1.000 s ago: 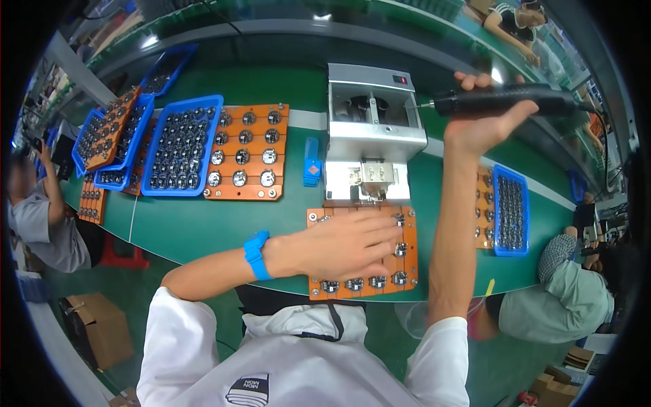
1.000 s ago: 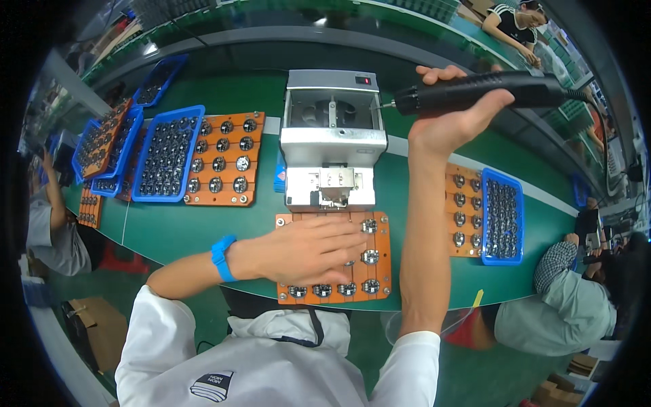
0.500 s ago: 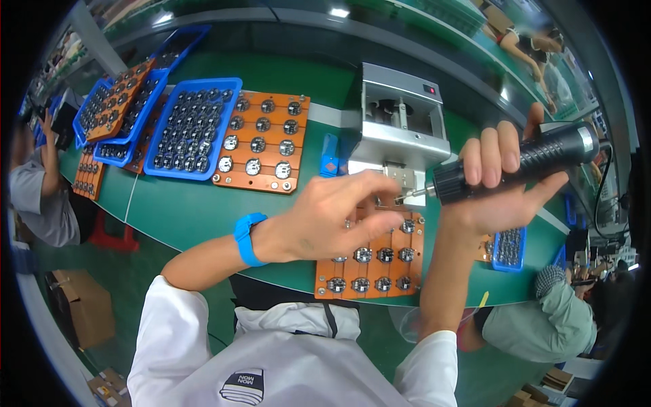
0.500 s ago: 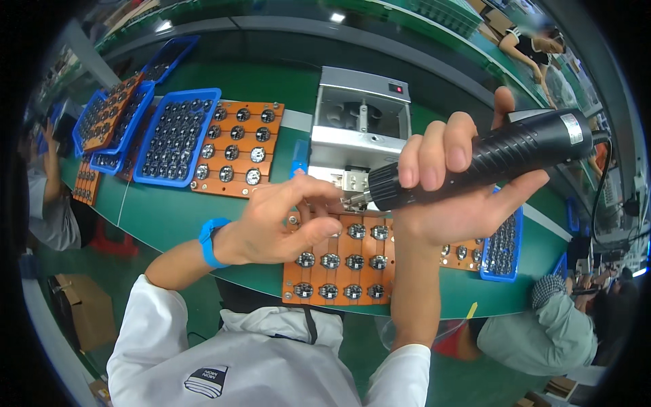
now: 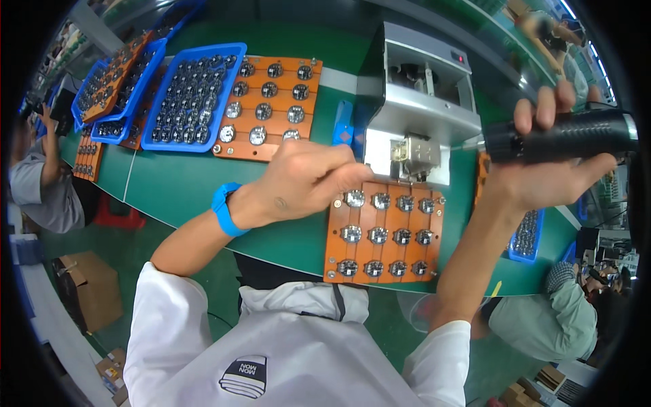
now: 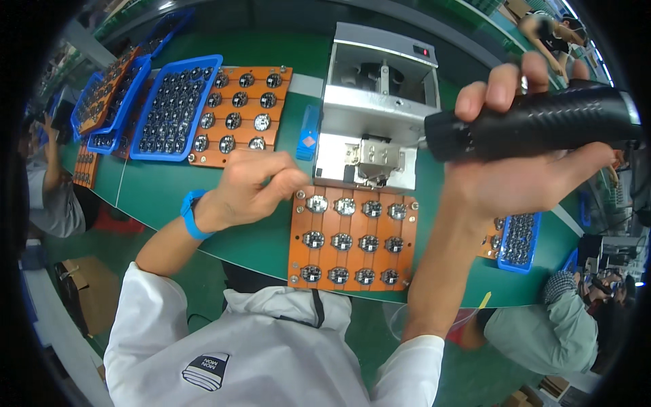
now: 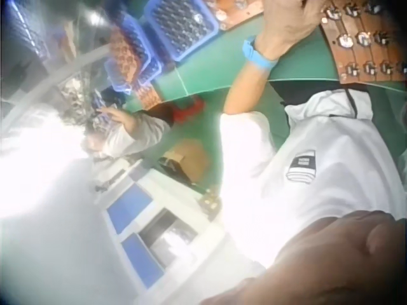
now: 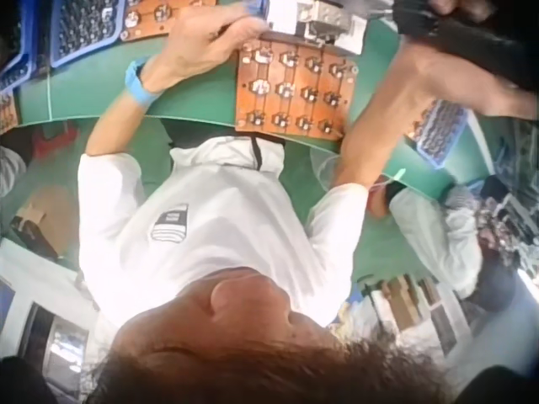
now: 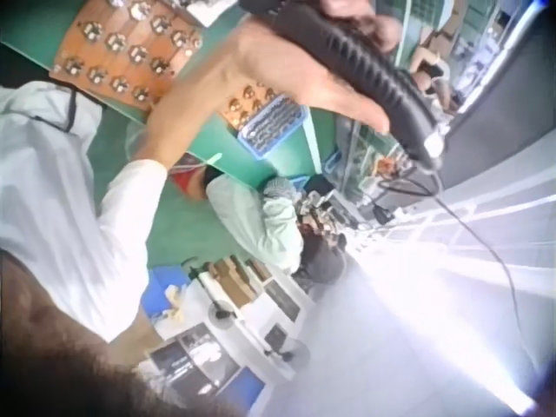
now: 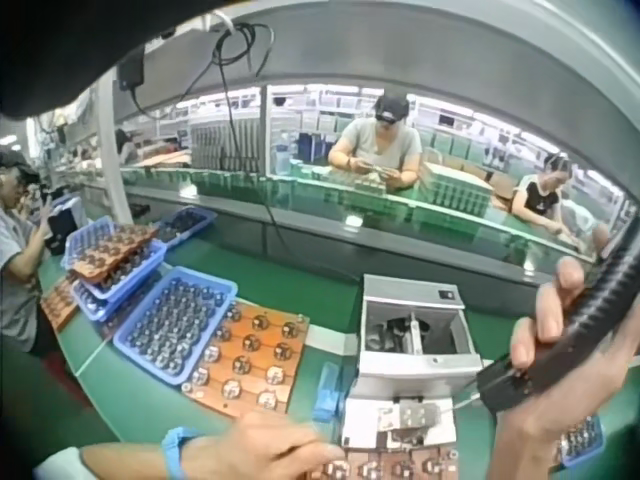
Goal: Using an electric screwdriver to fasten components onto a circuit board assembly at a manual station.
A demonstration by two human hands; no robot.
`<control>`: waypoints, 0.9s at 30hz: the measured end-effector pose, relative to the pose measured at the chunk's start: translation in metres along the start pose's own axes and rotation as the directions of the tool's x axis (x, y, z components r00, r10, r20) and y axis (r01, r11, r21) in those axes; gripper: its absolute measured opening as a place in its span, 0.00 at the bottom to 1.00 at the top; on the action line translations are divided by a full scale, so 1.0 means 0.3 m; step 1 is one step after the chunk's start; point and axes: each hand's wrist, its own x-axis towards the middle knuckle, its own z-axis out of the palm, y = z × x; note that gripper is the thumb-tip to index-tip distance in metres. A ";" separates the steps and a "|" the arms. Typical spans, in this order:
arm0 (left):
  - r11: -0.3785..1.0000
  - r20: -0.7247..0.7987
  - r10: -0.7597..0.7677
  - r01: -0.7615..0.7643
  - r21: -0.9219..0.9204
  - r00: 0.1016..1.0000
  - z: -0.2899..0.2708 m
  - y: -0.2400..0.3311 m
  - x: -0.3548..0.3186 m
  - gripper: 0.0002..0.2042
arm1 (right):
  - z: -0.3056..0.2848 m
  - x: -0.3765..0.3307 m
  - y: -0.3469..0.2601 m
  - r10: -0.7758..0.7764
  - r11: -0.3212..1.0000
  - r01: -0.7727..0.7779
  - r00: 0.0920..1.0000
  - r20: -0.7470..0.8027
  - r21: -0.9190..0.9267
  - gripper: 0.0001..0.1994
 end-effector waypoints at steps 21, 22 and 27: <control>0.964 0.211 -0.157 0.104 0.243 0.965 0.144 0.181 -0.321 0.34 | -0.092 0.034 -0.018 0.226 0.955 -0.068 0.797 0.560 -0.289 0.45; 0.964 0.209 -0.157 0.104 0.245 0.965 0.148 0.179 -0.328 0.34 | -0.093 0.035 -0.008 0.233 0.954 -0.065 0.774 0.588 -0.292 0.45; 0.962 0.212 -0.152 0.095 0.257 0.965 0.155 0.181 -0.339 0.38 | -0.056 -0.040 0.028 0.186 0.979 -0.109 0.818 0.544 -0.170 0.47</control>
